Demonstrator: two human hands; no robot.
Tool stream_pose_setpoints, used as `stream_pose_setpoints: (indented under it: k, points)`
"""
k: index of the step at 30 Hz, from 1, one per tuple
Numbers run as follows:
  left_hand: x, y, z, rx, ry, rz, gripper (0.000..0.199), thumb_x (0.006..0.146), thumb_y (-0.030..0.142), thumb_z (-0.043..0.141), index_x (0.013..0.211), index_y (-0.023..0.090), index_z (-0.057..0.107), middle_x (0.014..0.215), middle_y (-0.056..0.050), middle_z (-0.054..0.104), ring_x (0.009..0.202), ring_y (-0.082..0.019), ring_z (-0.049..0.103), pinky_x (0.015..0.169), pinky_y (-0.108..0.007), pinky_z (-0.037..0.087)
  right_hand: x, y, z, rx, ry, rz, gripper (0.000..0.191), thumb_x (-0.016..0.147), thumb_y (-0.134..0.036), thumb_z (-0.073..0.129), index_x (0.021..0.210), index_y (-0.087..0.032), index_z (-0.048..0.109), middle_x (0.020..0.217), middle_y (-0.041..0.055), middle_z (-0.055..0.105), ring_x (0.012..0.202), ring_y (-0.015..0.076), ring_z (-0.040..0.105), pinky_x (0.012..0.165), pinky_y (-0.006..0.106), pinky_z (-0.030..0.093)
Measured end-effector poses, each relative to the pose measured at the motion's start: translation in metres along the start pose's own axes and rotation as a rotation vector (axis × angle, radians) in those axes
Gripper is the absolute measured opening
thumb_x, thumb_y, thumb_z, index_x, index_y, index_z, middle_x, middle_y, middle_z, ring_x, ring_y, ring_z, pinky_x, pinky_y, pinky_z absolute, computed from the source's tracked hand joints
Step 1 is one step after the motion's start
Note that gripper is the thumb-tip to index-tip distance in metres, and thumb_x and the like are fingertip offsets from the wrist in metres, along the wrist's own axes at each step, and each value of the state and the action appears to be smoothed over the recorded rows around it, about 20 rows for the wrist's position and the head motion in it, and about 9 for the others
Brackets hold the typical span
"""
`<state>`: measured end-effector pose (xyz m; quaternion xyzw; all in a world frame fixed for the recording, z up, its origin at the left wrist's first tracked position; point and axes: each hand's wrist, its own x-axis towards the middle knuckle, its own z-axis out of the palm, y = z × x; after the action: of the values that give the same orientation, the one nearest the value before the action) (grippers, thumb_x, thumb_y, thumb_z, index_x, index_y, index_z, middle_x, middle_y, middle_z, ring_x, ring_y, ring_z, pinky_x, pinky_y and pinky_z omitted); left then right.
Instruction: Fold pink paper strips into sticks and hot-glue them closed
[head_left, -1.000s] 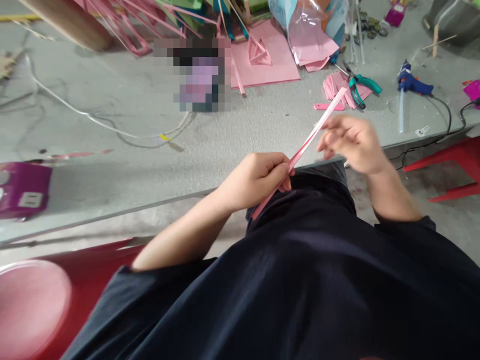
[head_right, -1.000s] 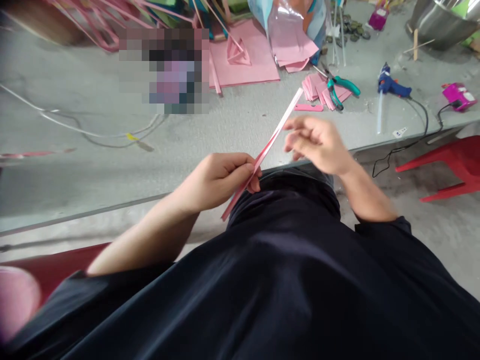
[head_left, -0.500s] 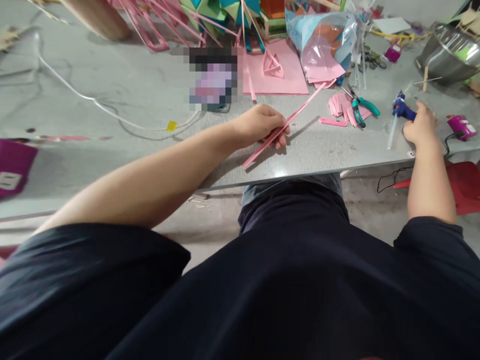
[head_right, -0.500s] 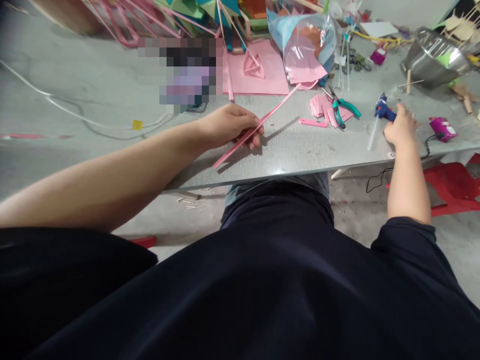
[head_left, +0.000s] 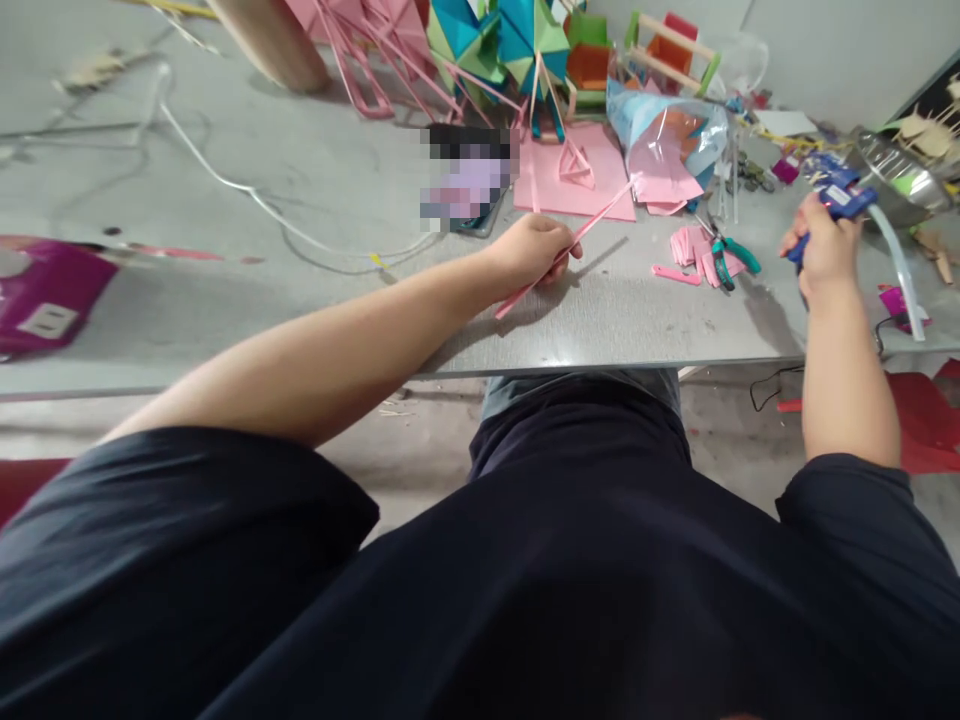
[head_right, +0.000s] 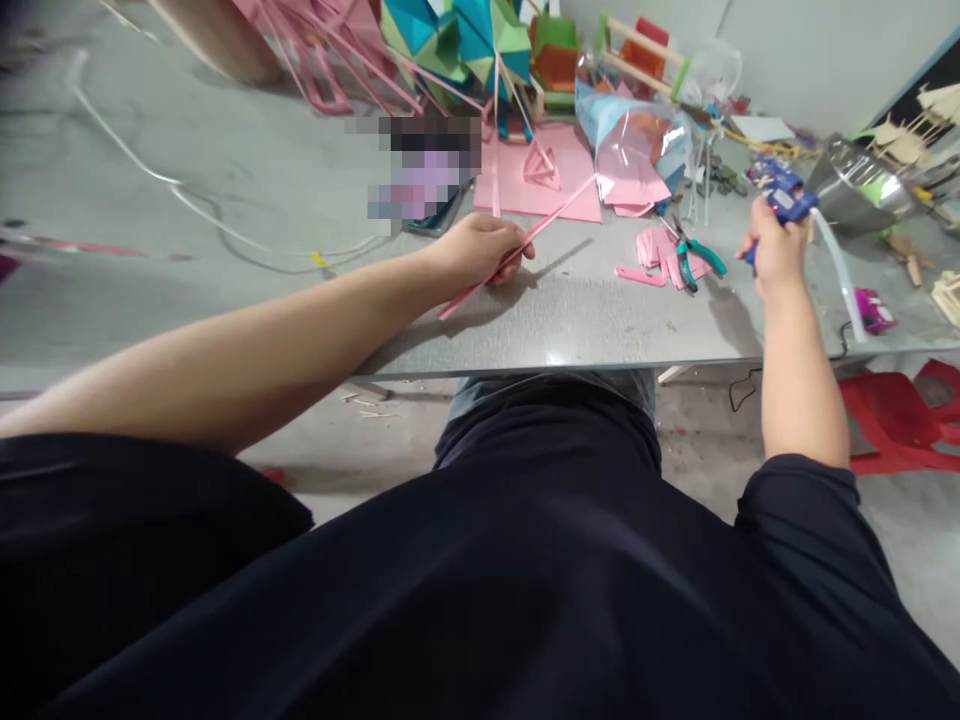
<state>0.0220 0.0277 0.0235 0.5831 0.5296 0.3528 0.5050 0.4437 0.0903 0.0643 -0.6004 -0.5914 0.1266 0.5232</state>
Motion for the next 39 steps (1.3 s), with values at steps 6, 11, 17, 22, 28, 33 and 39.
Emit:
stream_pose_setpoints:
  k: [6, 11, 17, 22, 28, 33, 39]
  points:
    - [0.002, 0.003, -0.006, 0.03, 0.079, -0.051, 0.029, 0.105, 0.011, 0.048, 0.083, 0.02, 0.064, 0.057, 0.001, 0.056, 0.05, -0.012, 0.048, 0.055, -0.026, 0.036, -0.052, -0.086, 0.1, 0.522, -0.703, 0.063, 0.062, 0.1, -0.086, 0.074, 0.093, -0.025, 0.071, 0.072, -0.0022, 0.063, 0.056, 0.0145, 0.062, 0.056, 0.033, 0.056]
    - [0.007, 0.001, -0.015, 0.013, 0.11, -0.095, 0.025, 0.104, 0.012, 0.05, 0.083, 0.022, 0.061, 0.064, 0.0, 0.061, 0.05, -0.012, 0.049, 0.054, -0.024, 0.04, -0.07, -0.093, 0.145, 0.587, -0.879, 0.058, 0.072, 0.092, -0.096, 0.073, 0.087, -0.025, 0.064, 0.077, -0.0007, 0.069, 0.066, 0.0152, 0.071, 0.066, 0.032, 0.065]
    - [0.013, -0.006, -0.017, 0.016, 0.115, -0.103, 0.017, 0.097, 0.015, 0.059, 0.082, 0.021, 0.062, 0.068, -0.003, 0.065, 0.052, -0.013, 0.055, 0.055, -0.023, 0.042, -0.068, -0.058, 0.167, 0.517, -0.767, 0.011, 0.074, 0.089, -0.098, 0.072, 0.08, -0.026, 0.063, 0.072, -0.0009, 0.066, 0.061, 0.0152, 0.067, 0.059, 0.031, 0.057]
    - [0.011, -0.007, -0.017, 0.073, 0.125, -0.083, 0.014, 0.096, 0.018, 0.056, 0.085, 0.02, 0.064, 0.068, -0.002, 0.065, 0.054, -0.012, 0.057, 0.058, -0.023, 0.041, -0.073, -0.051, 0.172, 0.44, -0.754, -0.011, 0.073, 0.088, -0.097, 0.073, 0.074, -0.026, 0.064, 0.072, 0.0014, 0.068, 0.06, 0.0152, 0.06, 0.057, 0.032, 0.051]
    - [0.005, -0.005, -0.011, 0.122, 0.133, -0.057, 0.02, 0.097, 0.014, 0.055, 0.081, 0.022, 0.062, 0.063, 0.0, 0.061, 0.051, -0.013, 0.052, 0.056, -0.024, 0.042, -0.078, -0.053, 0.177, 0.455, -0.763, -0.045, 0.076, 0.087, -0.101, 0.072, 0.073, -0.026, 0.066, 0.073, 0.0022, 0.07, 0.057, 0.0156, 0.057, 0.056, 0.034, 0.049]
    - [0.003, -0.005, -0.009, 0.149, 0.166, -0.03, 0.029, 0.1, 0.009, 0.048, 0.078, 0.023, 0.061, 0.056, 0.002, 0.055, 0.046, -0.012, 0.047, 0.05, -0.024, 0.035, -0.079, -0.051, 0.18, 0.459, -0.766, -0.073, 0.076, 0.091, -0.098, 0.072, 0.07, -0.025, 0.064, 0.069, 0.0007, 0.067, 0.054, 0.0139, 0.055, 0.054, 0.033, 0.046]
    - [0.004, -0.006, -0.01, 0.13, 0.189, -0.017, 0.018, 0.096, 0.015, 0.056, 0.082, 0.024, 0.065, 0.05, 0.003, 0.052, 0.046, -0.013, 0.044, 0.048, -0.025, 0.035, -0.079, -0.052, 0.178, 0.432, -0.762, -0.073, 0.073, 0.095, -0.092, 0.073, 0.068, -0.025, 0.064, 0.068, 0.0006, 0.067, 0.054, 0.0132, 0.054, 0.056, 0.032, 0.048]
